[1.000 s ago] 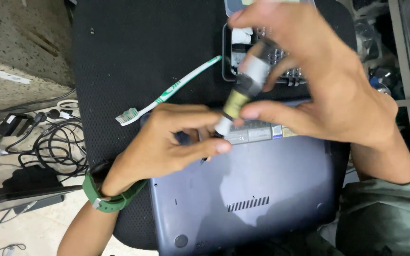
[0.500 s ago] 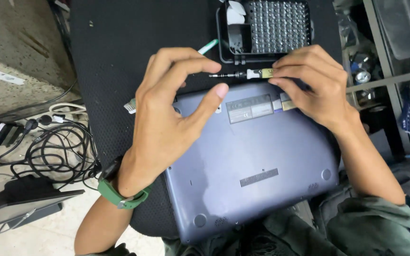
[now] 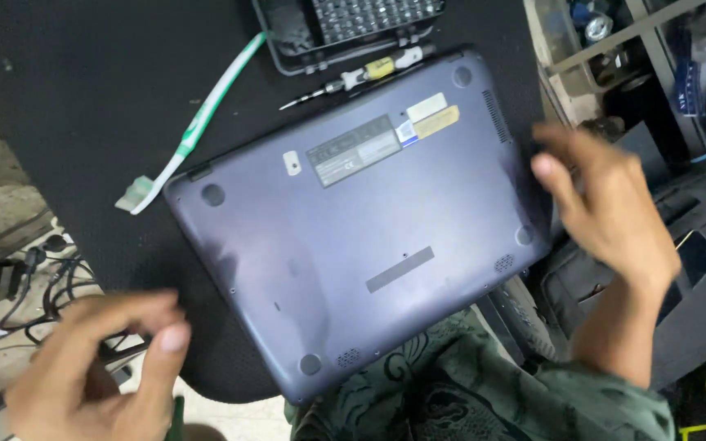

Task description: The person places a laptop on their lap and uses a screwdriver to remove screws from the bottom panel. They place the removed screws into a small plastic container and continue unscrewing the device.

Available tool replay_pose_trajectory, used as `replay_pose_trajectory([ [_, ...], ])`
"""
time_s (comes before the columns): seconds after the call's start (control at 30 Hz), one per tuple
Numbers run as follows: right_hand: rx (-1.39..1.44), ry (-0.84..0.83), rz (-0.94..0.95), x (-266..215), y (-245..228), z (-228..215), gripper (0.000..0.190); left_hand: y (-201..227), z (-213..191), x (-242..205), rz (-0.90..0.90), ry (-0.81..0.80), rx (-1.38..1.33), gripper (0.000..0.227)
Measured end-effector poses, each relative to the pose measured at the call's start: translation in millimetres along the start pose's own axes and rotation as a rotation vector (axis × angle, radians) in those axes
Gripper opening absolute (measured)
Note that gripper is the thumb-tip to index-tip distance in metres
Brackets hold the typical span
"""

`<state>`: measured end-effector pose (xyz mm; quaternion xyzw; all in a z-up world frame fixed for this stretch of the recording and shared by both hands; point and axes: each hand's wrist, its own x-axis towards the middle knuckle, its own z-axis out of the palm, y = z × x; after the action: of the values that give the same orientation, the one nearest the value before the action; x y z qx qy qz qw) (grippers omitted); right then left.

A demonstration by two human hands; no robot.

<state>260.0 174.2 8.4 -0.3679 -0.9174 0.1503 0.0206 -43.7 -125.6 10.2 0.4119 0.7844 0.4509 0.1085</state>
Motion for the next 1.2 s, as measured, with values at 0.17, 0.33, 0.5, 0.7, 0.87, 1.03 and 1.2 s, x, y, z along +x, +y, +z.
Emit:
replay_pose_trajectory([
  [0.17, 0.119, -0.192, 0.335, -56.5, 8.7, 16.7, 0.054, -32.7, 30.1, -68.3, -0.141, -0.023, 0.126, 0.008],
  [0.33, 0.175, 0.039, 0.264, -70.8, 7.0, 43.9, 0.058, -6.5, 63.9, -103.2, -0.131, 0.049, 0.136, 0.049],
  [0.5, 0.315, 0.104, 0.177, -74.2, 17.0, 53.8, 0.066, 1.5, 70.6, -107.6, -0.313, 0.135, 0.082, 0.045],
  [0.7, 0.500, 0.197, 0.094, -93.8, 24.3, 62.3, 0.072, 18.8, 63.4, -122.9, -0.501, 0.234, -0.086, 0.046],
  [0.87, 0.813, 0.240, -0.020, -110.0, 27.9, 58.6, 0.083, -37.2, -6.1, -170.9, -0.646, -0.084, -0.447, 0.072],
  [1.03, 0.896, 0.251, -0.546, -84.0, 51.5, 30.7, 0.091, -57.7, -17.2, -182.3, -0.302, 0.163, -0.341, 0.049],
  [1.2, 0.312, 0.444, -0.846, -61.7, 45.5, 1.9, 0.060, -17.6, 30.2, -115.7, 0.068, 0.459, -0.222, 0.042],
])
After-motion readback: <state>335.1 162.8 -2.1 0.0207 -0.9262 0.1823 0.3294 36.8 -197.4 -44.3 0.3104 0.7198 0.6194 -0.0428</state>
